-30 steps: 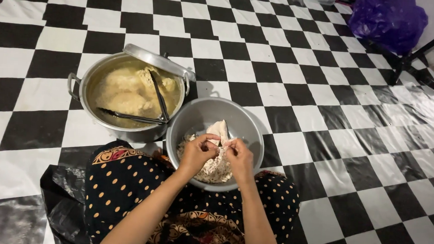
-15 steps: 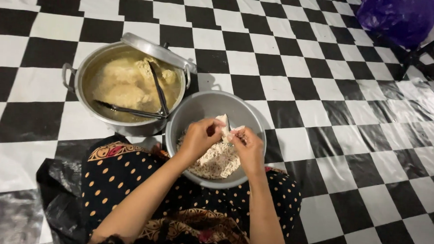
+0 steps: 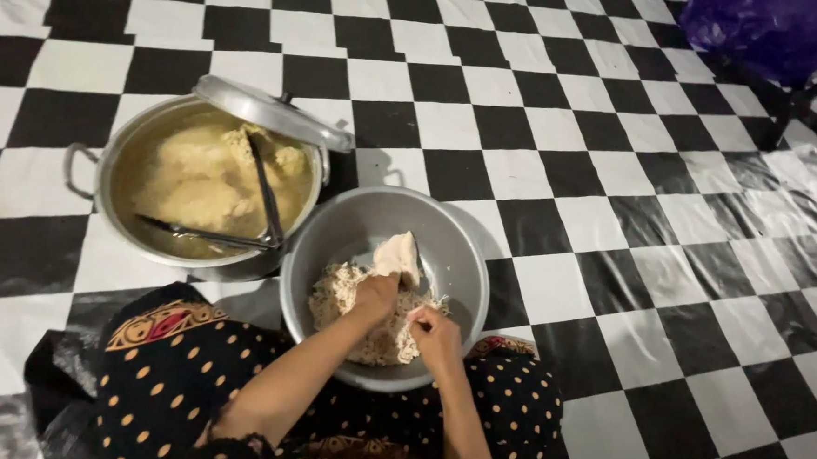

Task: Shredding cooked chicken by hand from a large metal pot into a plastic bowl.

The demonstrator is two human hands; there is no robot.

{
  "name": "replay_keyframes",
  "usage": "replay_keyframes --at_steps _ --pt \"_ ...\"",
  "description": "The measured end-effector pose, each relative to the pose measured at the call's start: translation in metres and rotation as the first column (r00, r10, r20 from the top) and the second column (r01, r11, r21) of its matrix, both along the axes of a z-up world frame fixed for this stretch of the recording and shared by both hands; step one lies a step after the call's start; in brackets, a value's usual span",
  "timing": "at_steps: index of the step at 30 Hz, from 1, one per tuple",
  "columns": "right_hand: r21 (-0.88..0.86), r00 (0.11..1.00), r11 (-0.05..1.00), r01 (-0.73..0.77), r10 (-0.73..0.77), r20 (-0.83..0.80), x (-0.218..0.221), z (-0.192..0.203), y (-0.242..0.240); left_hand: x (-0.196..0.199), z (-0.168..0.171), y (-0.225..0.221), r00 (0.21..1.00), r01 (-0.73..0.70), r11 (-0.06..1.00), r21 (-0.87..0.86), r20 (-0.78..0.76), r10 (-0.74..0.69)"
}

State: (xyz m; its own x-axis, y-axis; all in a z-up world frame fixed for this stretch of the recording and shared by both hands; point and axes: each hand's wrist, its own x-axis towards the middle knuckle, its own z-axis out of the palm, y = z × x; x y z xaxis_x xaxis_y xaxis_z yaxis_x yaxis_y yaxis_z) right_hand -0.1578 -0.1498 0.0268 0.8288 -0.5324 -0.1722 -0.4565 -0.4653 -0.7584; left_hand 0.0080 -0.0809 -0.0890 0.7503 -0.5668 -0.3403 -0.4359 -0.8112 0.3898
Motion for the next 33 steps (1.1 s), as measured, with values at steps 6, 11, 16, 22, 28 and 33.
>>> replay_keyframes --at_steps 6,11,16,22,28,33 --pt "0.032 0.999 0.999 -0.031 0.030 0.030 0.001 -0.013 -0.011 -0.006 0.024 -0.011 0.906 -0.405 0.914 -0.030 0.126 0.405" --pt "0.089 1.000 0.996 0.007 -0.006 -0.008 0.007 -0.013 -0.018 0.021 0.010 0.010 0.733 -0.679 0.620 -0.393 -0.319 0.600" --pt "0.147 1.000 0.989 0.016 -0.015 -0.009 0.014 -0.019 -0.012 0.029 0.003 0.010 0.594 -0.798 0.438 -0.415 -0.413 0.691" --pt "0.085 1.000 0.996 -0.014 0.011 0.030 0.016 -0.020 -0.010 0.048 -0.038 -0.001 0.499 -0.851 0.302 -0.429 -0.481 0.721" --pt "0.066 0.996 0.996 -0.053 0.048 0.081 0.015 -0.024 -0.011 0.050 -0.035 0.026 0.313 -0.950 0.166 -0.265 -0.790 0.527" --pt "0.194 0.989 0.981 0.010 -0.038 0.146 0.016 -0.036 -0.014 0.018 0.021 0.041 0.630 -0.751 0.504 -0.426 -0.692 0.353"
